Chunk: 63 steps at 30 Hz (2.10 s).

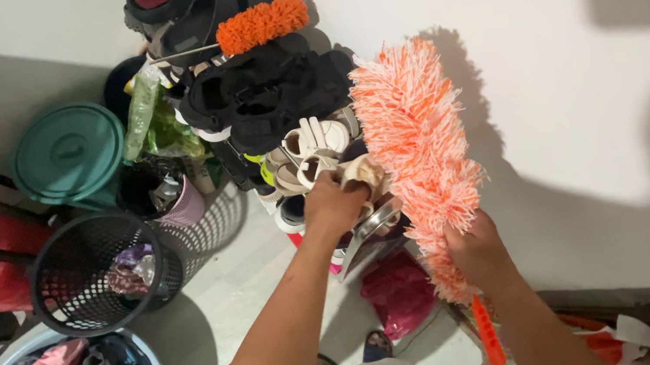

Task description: The person uses an orange duster to clean several pairs of shoes on a multi-tiered shoe rack. They remove each shoe, dust it, and return it to the rack, repeating the process for multiple pairs.

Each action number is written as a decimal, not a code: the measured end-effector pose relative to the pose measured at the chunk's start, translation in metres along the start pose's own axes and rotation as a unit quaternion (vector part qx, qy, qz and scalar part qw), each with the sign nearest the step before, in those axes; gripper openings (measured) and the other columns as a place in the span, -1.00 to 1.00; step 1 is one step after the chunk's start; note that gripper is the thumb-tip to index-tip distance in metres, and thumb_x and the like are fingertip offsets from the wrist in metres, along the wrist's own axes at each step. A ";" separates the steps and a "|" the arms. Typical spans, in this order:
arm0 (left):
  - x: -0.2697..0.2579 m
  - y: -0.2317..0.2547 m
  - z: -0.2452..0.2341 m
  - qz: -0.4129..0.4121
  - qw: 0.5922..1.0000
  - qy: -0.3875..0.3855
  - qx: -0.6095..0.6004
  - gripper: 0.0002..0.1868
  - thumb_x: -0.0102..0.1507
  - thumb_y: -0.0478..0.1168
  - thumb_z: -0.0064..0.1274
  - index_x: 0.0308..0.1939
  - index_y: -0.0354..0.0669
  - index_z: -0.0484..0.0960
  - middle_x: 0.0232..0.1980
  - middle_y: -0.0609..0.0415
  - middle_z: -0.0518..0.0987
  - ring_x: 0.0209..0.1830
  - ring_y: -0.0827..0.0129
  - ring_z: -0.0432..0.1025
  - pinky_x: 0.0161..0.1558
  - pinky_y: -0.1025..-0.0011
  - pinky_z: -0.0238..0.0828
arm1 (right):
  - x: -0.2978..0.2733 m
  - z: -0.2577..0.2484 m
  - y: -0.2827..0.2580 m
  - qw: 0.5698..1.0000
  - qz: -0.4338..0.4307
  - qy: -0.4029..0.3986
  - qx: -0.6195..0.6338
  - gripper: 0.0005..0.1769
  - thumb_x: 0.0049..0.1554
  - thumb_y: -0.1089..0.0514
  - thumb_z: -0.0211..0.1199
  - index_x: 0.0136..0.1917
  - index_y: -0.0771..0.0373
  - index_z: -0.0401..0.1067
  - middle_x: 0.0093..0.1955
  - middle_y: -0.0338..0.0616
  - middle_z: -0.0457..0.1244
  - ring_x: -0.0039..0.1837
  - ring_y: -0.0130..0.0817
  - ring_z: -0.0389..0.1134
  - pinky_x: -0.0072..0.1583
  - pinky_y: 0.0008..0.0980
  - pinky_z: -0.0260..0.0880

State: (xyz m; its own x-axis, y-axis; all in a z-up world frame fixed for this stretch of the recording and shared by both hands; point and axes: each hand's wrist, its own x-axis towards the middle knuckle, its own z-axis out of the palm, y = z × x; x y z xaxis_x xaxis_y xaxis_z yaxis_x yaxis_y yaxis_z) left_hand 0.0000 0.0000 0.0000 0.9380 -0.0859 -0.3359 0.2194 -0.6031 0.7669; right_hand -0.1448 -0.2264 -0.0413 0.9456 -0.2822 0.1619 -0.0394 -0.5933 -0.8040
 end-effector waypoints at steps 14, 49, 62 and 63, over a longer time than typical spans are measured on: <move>0.057 0.022 -0.147 0.115 0.988 0.060 -0.088 -0.31 0.00 0.00 0.25 0.12 -0.34 0.58 -0.03 -0.17 0.70 -0.08 0.22 0.63 -0.02 0.33 0.52 | 0.049 0.001 -0.096 0.974 0.124 -0.028 0.187 -0.62 0.23 0.26 -0.03 0.27 0.33 0.40 -0.02 -0.20 0.34 -0.06 -0.42 0.31 -0.03 -0.35 0.33; 0.337 -0.071 -0.249 0.205 0.929 0.063 0.303 -0.68 0.28 -0.11 -0.05 -0.02 -0.17 0.67 0.09 -0.27 0.57 0.10 -0.20 0.45 0.11 -0.08 0.37 | 0.261 0.195 -0.224 0.946 0.097 -0.029 0.308 -0.09 0.14 0.46 0.05 0.68 0.12 -0.13 0.47 -0.11 0.20 0.25 -0.47 0.34 0.23 -0.44 0.38; 0.281 -0.029 -0.273 0.286 0.937 0.193 0.060 -0.73 0.47 -0.11 -0.14 -0.14 -0.24 0.52 -0.23 -0.25 0.61 -0.21 -0.23 0.50 -0.19 -0.07 0.40 | 0.261 0.212 -0.243 0.982 0.051 0.065 0.168 -0.39 0.07 0.51 -0.11 0.24 0.18 0.53 0.33 -0.09 0.20 0.32 -0.34 0.33 0.17 -0.33 0.41; 0.268 -0.025 -0.274 0.269 0.942 0.202 0.014 -0.72 0.47 -0.10 -0.14 -0.15 -0.23 0.53 -0.26 -0.25 0.61 -0.23 -0.23 0.50 -0.21 -0.06 0.39 | 0.264 0.216 -0.246 0.973 0.089 0.074 0.200 -0.43 0.06 0.49 -0.14 0.16 0.18 0.56 0.29 -0.13 0.18 0.27 -0.33 0.34 0.05 -0.25 0.48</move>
State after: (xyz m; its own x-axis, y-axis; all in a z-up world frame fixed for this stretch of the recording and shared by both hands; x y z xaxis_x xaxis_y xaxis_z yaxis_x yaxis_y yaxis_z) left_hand 0.3196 0.2089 0.0406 0.9380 -0.0810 0.3371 -0.3194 -0.5797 0.7496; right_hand 0.1841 0.0081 0.0757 0.8775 -0.4764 0.0552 -0.0421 -0.1912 -0.9806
